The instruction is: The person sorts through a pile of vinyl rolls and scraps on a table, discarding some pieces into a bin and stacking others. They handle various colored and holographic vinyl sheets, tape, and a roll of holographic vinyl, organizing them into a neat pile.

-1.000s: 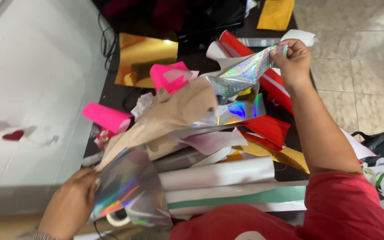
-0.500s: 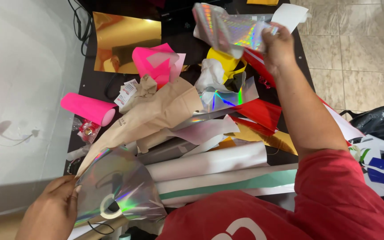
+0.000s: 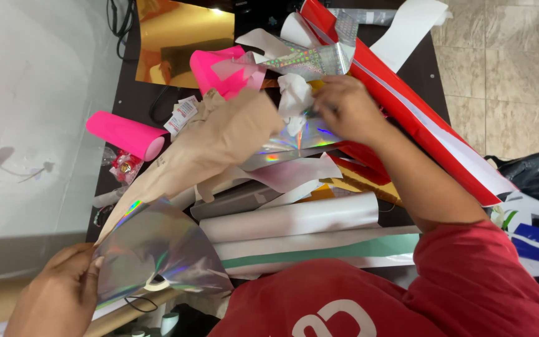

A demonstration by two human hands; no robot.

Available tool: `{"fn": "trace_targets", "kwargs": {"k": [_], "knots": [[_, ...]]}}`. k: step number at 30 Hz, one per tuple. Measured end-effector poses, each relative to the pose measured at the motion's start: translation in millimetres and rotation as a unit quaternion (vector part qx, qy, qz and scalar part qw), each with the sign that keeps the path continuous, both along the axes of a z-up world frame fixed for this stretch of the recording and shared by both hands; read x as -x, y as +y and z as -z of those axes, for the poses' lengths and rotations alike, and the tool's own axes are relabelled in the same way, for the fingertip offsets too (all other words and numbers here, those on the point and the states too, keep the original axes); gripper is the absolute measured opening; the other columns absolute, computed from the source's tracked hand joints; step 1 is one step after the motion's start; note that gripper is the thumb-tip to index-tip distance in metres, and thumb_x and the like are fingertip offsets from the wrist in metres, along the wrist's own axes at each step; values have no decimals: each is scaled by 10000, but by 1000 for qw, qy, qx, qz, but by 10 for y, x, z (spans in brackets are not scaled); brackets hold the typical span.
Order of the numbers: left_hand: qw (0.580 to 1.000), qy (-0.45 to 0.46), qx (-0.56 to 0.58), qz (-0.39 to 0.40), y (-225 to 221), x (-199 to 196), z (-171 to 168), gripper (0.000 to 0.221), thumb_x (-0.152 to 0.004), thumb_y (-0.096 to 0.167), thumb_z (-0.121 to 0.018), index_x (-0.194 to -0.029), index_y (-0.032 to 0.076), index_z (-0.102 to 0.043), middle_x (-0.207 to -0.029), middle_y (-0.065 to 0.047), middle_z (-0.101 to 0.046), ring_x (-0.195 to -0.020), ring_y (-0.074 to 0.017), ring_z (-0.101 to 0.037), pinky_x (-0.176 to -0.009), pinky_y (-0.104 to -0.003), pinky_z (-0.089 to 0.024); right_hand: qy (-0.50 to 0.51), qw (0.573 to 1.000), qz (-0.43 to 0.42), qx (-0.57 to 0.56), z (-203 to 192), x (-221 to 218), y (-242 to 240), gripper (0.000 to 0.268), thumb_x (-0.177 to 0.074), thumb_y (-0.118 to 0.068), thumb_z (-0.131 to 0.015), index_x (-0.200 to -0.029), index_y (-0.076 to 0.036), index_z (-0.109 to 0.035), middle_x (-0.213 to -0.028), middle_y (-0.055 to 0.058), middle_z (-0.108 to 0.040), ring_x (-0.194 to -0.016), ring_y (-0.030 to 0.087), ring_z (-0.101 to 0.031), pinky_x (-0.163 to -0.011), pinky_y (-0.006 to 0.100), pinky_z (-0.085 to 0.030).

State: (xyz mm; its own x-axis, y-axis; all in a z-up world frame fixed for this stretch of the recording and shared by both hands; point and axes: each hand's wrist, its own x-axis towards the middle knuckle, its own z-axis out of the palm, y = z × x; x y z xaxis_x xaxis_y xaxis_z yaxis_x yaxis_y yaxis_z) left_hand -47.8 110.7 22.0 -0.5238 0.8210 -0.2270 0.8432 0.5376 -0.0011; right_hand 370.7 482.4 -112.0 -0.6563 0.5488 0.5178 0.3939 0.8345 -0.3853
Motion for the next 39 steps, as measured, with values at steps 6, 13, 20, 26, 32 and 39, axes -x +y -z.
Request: {"fn": "trace_targets", "kwargs": {"k": [6, 13, 20, 26, 32, 39], "knots": [[999, -10, 26, 37, 207, -167, -341, 279, -999, 316, -491, -1084, 310, -757, -1273, 130, -687, -1050, -243, -717, -841, -464, -578, 80, 964, 230, 109, -107, -483, 283, 111, -1103, -179, -570, -1119, -69, -565, -800, 117, -625, -661, 314, -541, -595, 458, -408], [985, 17, 25, 168, 640, -277, -629, 212, -998, 219, -510, -920, 127, -683, -1073, -56, -686, -904, -340, -719, -802, -495, -547, 271, 884, 184, 333, -223, -622, 180, 110, -1154, -164, -563, -1051, -162, -524, -746, -34, -554, -601, 38, -494, -527, 214, -408], [979, 32, 36, 200, 826, -483, -625, 289, -971, 214, -487, -1143, 134, -706, -1581, 50, -516, -1408, -197, -535, -983, -533, -549, 271, 893, 197, 302, -93, -842, 186, 134, -1140, -129, -578, -1017, -165, -543, -788, -63, -529, -672, 28, -464, -586, 209, -385], [971, 68, -36, 226, 898, -385, -482, 213, -953, 115, -483, -888, 56, -677, -1085, -132, -705, -975, -408, -687, -758, -553, -551, 307, 876, 173, 330, -78, -977, 202, 200, -1171, -84, -557, -990, -167, -536, -779, -51, -535, -642, 40, -467, -555, 213, -390], [973, 64, -31, 222, 1144, -337, -770, 286, -1025, 186, -521, -845, 37, -684, -1008, -205, -705, -901, -449, -675, -785, -551, -522, 347, 869, 196, 292, -290, -937, 163, 93, -1128, -134, -598, -1212, -142, -559, -950, 27, -684, -773, 65, -654, -679, 219, -562], [959, 30, -69, 275, 1445, -427, -830, 227, -1024, 170, -516, -921, 6, -635, -1063, -207, -685, -1016, -478, -627, -813, -570, -489, 322, 878, 205, 289, -253, -850, 431, 162, -1162, -135, -586, -1292, -186, -502, -899, 37, -651, -696, 93, -623, -607, 253, -541]]}}
